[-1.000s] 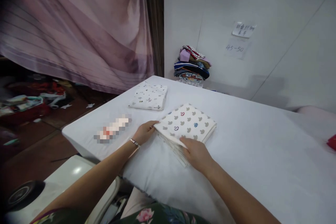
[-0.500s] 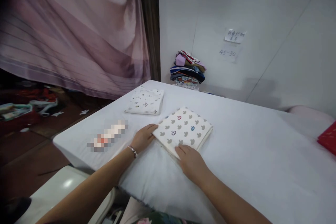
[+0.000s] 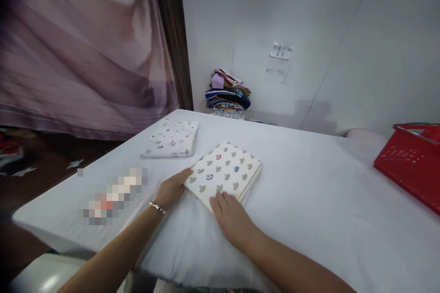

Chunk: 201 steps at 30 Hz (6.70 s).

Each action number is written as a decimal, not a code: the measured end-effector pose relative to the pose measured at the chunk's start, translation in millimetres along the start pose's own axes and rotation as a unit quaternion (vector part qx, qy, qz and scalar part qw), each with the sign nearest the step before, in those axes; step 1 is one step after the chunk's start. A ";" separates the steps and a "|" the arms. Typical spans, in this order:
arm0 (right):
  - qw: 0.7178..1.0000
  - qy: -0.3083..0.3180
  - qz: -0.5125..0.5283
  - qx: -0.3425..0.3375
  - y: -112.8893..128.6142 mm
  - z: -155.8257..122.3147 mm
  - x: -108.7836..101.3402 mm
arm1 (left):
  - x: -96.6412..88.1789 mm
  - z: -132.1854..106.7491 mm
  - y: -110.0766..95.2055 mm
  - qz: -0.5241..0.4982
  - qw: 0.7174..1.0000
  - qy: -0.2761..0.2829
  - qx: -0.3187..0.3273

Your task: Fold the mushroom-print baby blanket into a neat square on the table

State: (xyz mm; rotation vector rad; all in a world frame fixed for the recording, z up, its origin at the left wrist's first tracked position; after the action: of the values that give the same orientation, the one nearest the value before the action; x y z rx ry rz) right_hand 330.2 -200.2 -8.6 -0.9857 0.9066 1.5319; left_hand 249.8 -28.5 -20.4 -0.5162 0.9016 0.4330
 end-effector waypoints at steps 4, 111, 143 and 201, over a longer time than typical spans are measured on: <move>1.000 0.003 -0.016 -0.010 1.4 -7.3 10.5 | 0.5 -1.9 -1.0 -0.005 1.000 0.009 0.006; 0.887 -0.194 0.236 0.347 -200.2 -10.1 -27.0 | -4.6 42.0 -121.1 -0.145 0.984 0.005 0.105; 0.986 -0.154 0.061 0.012 -67.0 -30.3 -28.8 | 11.8 -8.5 -126.2 -0.318 0.939 0.069 -0.111; 0.955 -0.240 0.163 -0.059 -48.4 -34.9 -57.8 | -9.5 -32.3 -182.1 -0.041 0.975 -0.041 0.215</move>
State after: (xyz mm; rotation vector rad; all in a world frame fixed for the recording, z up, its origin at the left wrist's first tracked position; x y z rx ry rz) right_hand 388.7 -245.3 29.4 -0.5141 0.6524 2.0117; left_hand 325.7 -193.8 14.2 -0.1366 0.8601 0.1723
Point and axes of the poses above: each hand's wrist, its own z-axis towards the middle knuckle, its own x-axis out of the palm, y = z × x, the point moved 10 cm from there along z, towards the middle knuckle, and after that the axes turned 11 degrees about -y, right-handed, at the moved point
